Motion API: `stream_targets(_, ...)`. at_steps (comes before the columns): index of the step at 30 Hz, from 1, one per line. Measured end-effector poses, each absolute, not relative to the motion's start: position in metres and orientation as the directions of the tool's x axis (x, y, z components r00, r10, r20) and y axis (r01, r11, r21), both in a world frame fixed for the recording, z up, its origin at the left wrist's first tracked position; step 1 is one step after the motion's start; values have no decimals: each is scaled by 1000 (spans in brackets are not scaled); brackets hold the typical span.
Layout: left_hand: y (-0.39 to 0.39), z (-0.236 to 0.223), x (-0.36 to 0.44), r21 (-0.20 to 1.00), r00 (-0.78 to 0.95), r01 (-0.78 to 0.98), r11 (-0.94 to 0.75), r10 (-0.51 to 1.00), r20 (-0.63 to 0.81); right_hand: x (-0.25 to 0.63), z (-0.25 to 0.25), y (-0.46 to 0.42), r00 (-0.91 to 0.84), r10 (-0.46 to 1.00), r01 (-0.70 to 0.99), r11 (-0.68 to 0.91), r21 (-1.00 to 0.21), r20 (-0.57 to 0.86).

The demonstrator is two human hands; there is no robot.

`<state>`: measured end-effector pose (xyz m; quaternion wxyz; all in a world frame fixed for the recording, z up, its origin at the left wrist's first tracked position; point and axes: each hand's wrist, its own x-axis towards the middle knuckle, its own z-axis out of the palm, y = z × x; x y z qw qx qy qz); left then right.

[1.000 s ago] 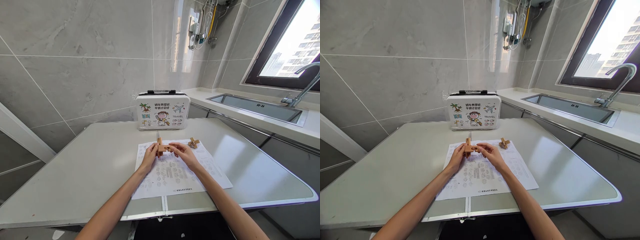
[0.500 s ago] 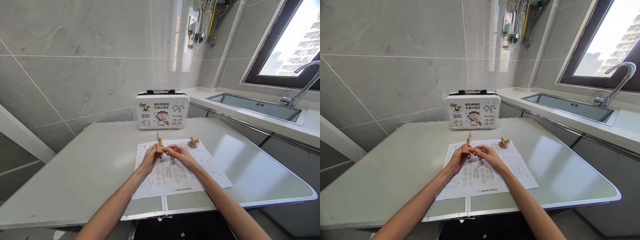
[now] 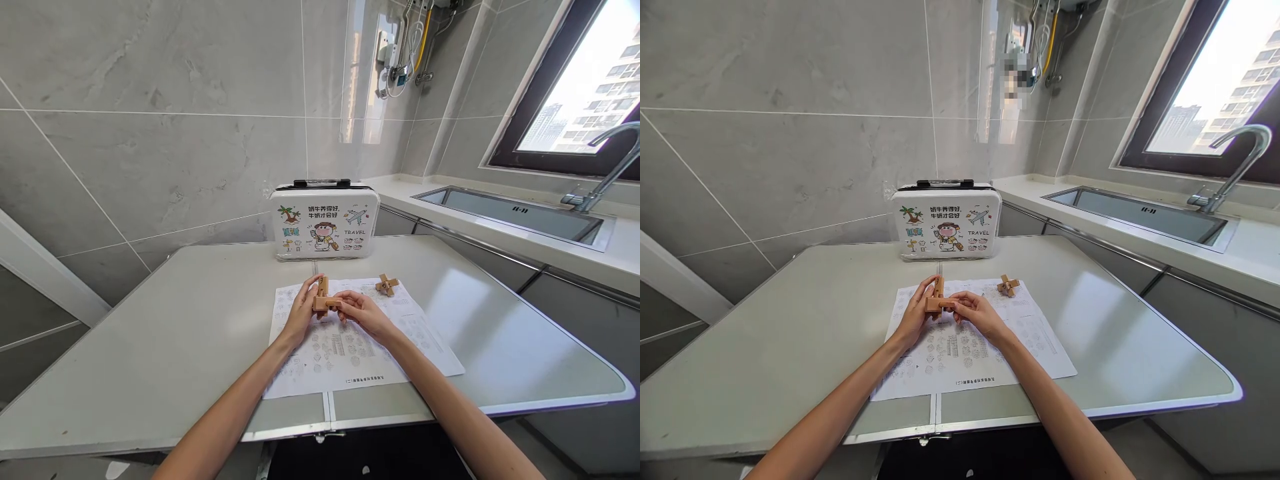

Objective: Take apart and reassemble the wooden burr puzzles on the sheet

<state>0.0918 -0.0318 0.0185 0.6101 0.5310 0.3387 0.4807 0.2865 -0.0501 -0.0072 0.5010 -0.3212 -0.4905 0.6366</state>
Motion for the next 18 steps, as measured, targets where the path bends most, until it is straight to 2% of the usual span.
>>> stream_targets(5, -37, 18, 95, 988, 285, -135, -72, 952, 109, 285, -6, -51, -308, 948, -369, -47, -928, 74)
stream_targets(12, -44, 17, 98, 983, 163, -13, -181, 970, 181, 285, -3, -54, -347, 938, -424, -130, -896, 28)
stream_targets(18, -44, 19, 96, 970, 157, 87, -225, 965, 210, 283, -7, -53, -357, 934, -438, -152, -886, 17)
